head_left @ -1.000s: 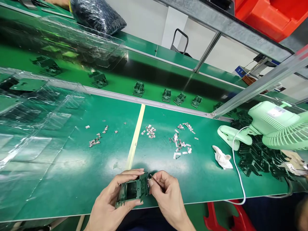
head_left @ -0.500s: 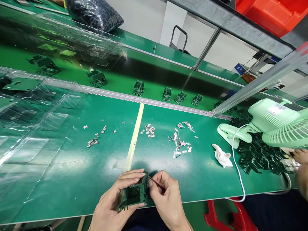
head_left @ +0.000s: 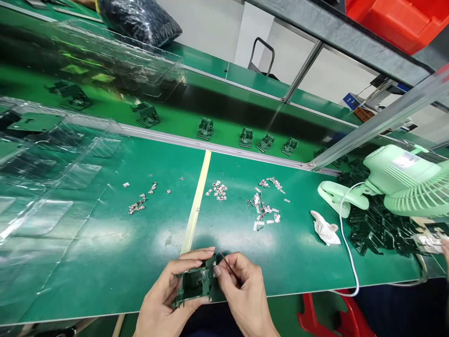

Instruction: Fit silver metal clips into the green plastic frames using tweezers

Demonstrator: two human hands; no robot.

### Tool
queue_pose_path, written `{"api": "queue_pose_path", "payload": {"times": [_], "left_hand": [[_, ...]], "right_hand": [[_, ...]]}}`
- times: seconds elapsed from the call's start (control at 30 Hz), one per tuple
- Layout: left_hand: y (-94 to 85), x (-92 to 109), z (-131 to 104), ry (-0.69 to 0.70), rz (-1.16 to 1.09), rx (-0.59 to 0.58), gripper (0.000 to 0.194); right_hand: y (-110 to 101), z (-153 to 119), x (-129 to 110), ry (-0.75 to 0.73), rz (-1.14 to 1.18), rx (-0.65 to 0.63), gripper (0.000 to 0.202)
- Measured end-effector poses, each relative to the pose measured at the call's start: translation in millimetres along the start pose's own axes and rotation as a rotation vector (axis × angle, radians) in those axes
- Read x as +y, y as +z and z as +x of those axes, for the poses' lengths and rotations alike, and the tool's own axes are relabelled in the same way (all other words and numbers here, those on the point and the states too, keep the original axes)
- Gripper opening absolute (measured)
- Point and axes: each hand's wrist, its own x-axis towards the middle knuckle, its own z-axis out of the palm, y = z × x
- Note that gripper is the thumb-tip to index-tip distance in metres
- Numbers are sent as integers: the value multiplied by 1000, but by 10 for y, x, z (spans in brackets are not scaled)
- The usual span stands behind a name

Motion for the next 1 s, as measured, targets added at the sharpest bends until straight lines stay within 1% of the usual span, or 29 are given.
{"api": "queue_pose_path", "payload": {"times": [0.1,0.17,0.2,0.3,0.37,0.47,0.6,0.7,0.77,0.8,0.87,0.93,0.97,1.0], "left_hand": [[3,32,25,-114,-78,59,35],[5,40,49,-161,-131,57,35],[10,42,58,-179,-161,48,36],[37,52,72,-223,-247,14,41],[40,63,76,-244,-283,-1,45],[4,67,90,-258,-274,-18,47],[-42,41,128,-254,-233,-82,44],[-22,58,162,-252,-254,-49,45],[-14,91,187,-245,-260,-23,45],[-20,106,199,-236,-249,-19,44],[-53,114,222,-218,-173,-41,41],[-90,75,243,-177,-17,-45,34],[-101,37,253,-136,87,-35,31],[-103,-11,262,-79,198,-21,30]], "right_hand": [[-75,-63,7,-179,-126,-5,29],[-95,-95,51,-301,-222,2,34],[-89,-105,86,-338,-262,-7,35],[-32,-116,206,-402,-345,-37,37],[13,-115,268,-455,-383,-27,39],[51,-108,328,-519,-430,-18,39],[73,-106,428,-595,-492,47,39],[85,-119,494,-617,-580,84,43],[55,-113,467,-596,-632,77,47],[20,-96,423,-587,-650,47,47],[-89,-12,276,-568,-681,-98,41],[-223,152,87,-544,-718,-256,33],[-285,266,-6,-528,-748,-282,31],[-338,399,-91,-513,-783,-245,32]]}}
